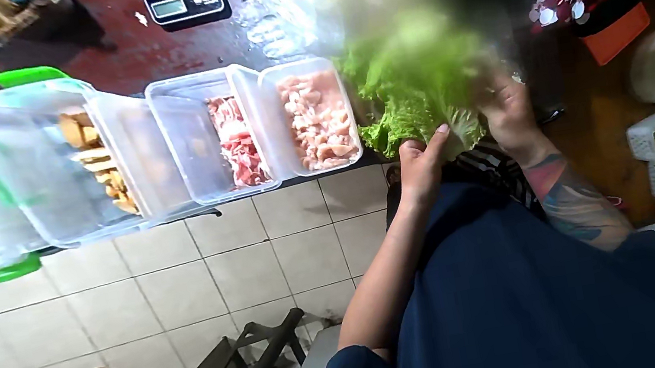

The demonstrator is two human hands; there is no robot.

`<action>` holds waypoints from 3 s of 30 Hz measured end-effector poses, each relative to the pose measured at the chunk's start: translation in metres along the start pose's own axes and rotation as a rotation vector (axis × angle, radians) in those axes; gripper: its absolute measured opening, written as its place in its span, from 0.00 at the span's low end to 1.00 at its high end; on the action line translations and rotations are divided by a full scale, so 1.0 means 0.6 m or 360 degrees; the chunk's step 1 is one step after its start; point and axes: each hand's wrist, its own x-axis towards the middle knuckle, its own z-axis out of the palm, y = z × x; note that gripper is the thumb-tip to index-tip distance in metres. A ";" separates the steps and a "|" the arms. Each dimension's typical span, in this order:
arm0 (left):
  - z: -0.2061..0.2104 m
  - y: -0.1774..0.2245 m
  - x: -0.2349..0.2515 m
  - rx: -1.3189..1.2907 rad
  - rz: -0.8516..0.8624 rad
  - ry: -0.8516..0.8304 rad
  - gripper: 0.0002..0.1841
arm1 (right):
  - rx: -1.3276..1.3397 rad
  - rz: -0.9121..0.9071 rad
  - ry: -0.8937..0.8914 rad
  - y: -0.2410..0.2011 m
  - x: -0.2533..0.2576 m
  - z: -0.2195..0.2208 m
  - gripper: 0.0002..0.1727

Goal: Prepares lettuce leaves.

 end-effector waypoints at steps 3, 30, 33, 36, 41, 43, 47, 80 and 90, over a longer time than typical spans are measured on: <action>0.003 0.007 -0.001 -0.0172 -0.0118 0.0036 0.12 | 0.0152 -0.0001 0.0093 0.000 -0.001 -0.012 0.16; 0.017 0.017 -0.020 -0.0619 -0.0181 -0.0074 0.14 | -0.0447 -0.0272 0.0117 -0.038 -0.019 0.007 0.06; 0.014 0.013 -0.021 -0.0611 -0.0221 -0.0059 0.13 | -0.0610 -0.0303 0.0058 -0.037 -0.017 0.004 0.08; 0.014 0.011 -0.020 -0.0623 -0.0246 -0.0058 0.13 | -0.0405 -0.0216 0.0011 -0.031 -0.015 -0.003 0.12; 0.011 0.012 -0.017 -0.0691 -0.0252 -0.0075 0.14 | -0.0064 -0.0110 0.0142 -0.016 -0.018 -0.029 0.19; 0.012 0.013 -0.016 -0.0705 -0.0239 -0.0077 0.15 | -0.0041 -0.0116 0.0198 -0.016 -0.018 -0.033 0.22; 0.015 0.011 -0.020 -0.0647 -0.0179 -0.0114 0.14 | -0.0297 -0.0246 0.0073 -0.030 -0.018 -0.030 0.14; 0.015 0.000 -0.013 -0.0700 -0.0155 -0.0042 0.09 | 0.0388 0.0235 -0.0083 -0.025 -0.041 0.012 0.42; -0.005 -0.011 -0.008 -0.0315 -0.0070 -0.0009 0.09 | 0.0421 0.0054 0.0439 0.014 -0.051 -0.034 0.22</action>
